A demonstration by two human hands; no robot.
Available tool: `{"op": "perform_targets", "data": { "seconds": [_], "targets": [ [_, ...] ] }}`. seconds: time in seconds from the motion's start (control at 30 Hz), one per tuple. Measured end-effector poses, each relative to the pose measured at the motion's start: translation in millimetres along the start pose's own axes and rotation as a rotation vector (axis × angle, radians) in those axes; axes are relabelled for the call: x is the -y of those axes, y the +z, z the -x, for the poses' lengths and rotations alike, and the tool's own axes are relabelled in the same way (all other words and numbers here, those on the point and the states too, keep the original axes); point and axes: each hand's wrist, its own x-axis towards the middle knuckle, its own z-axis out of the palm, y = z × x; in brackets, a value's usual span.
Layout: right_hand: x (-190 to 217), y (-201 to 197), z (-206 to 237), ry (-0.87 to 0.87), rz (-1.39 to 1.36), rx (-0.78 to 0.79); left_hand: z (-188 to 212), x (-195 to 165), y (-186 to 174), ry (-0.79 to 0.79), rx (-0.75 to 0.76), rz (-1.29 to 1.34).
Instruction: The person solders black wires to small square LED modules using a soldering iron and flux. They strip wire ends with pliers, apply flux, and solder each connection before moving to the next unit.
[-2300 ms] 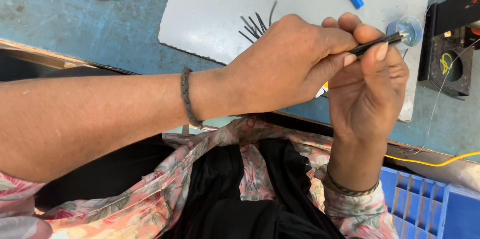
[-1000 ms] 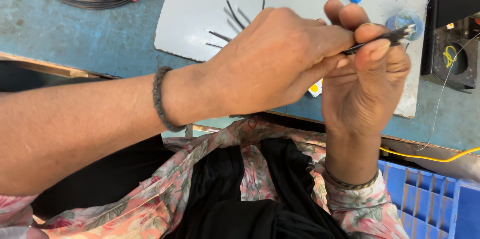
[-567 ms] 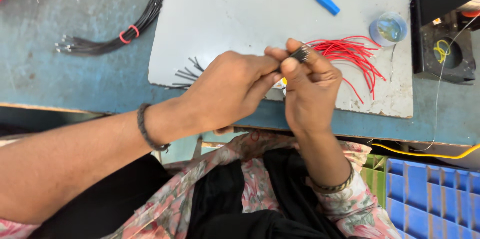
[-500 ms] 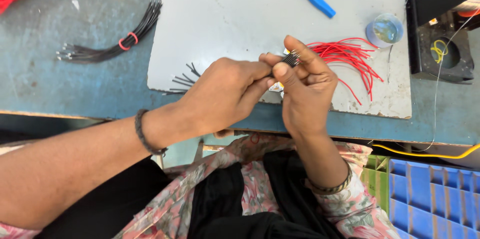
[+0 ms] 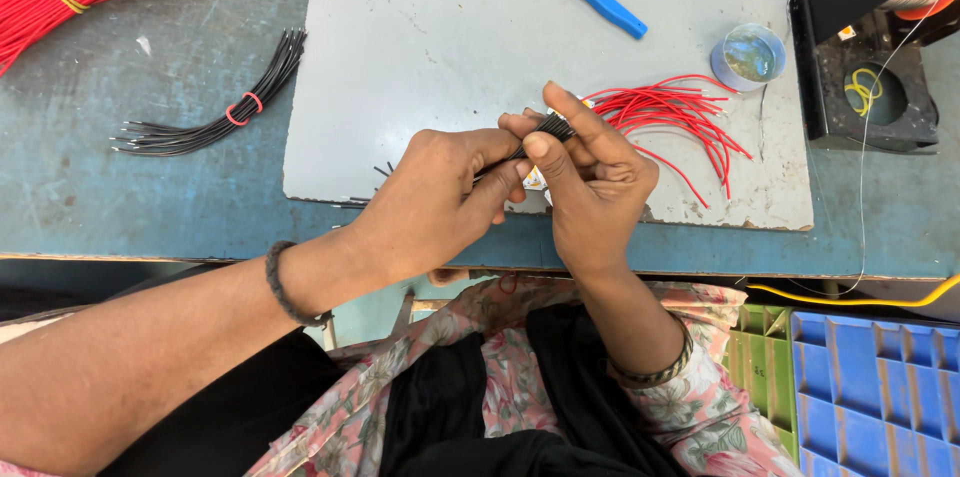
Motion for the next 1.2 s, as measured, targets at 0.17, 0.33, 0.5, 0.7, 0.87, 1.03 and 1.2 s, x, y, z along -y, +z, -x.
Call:
{"op": "perform_targets", "data": {
  "seconds": [0.17, 0.33, 0.5, 0.7, 0.87, 1.03, 1.2],
  "targets": [
    [-3.3, 0.5, -2.6, -0.002, -0.023, -0.016, -2.0, -0.6, 1.5, -0.036, -0.008, 0.021],
    [-3.0, 5.5, -6.6, -0.008, -0.091, -0.025, -6.1, -0.6, 1.7, -0.114, -0.033, -0.035],
    [3.5, 4.3, -5.3, 0.04, -0.059, -0.003, 0.6, 0.2, 2.6, 0.055, -0.084, -0.205],
    [12.0, -28.6, -12.3, 0.044, 0.092, 0.114, 4.5, -5.8, -2.9, 0.09, -0.069, -0.247],
    [51.4, -144.3, -65.2, -0.196, 0.673, 0.172, 1.4, -11.2, -18.2, -0.037, -0.009, -0.265],
    [49.0, -222.4, -96.5, 0.054, 1.076, 0.258, 1.1, -5.2, -11.5, -0.081, 0.065, -0.295],
    [23.7, -230.0, -111.7, 0.09, 0.96, 0.339, -2.4, -5.3, -6.6, -0.023, 0.099, -0.256]
  ]
}}
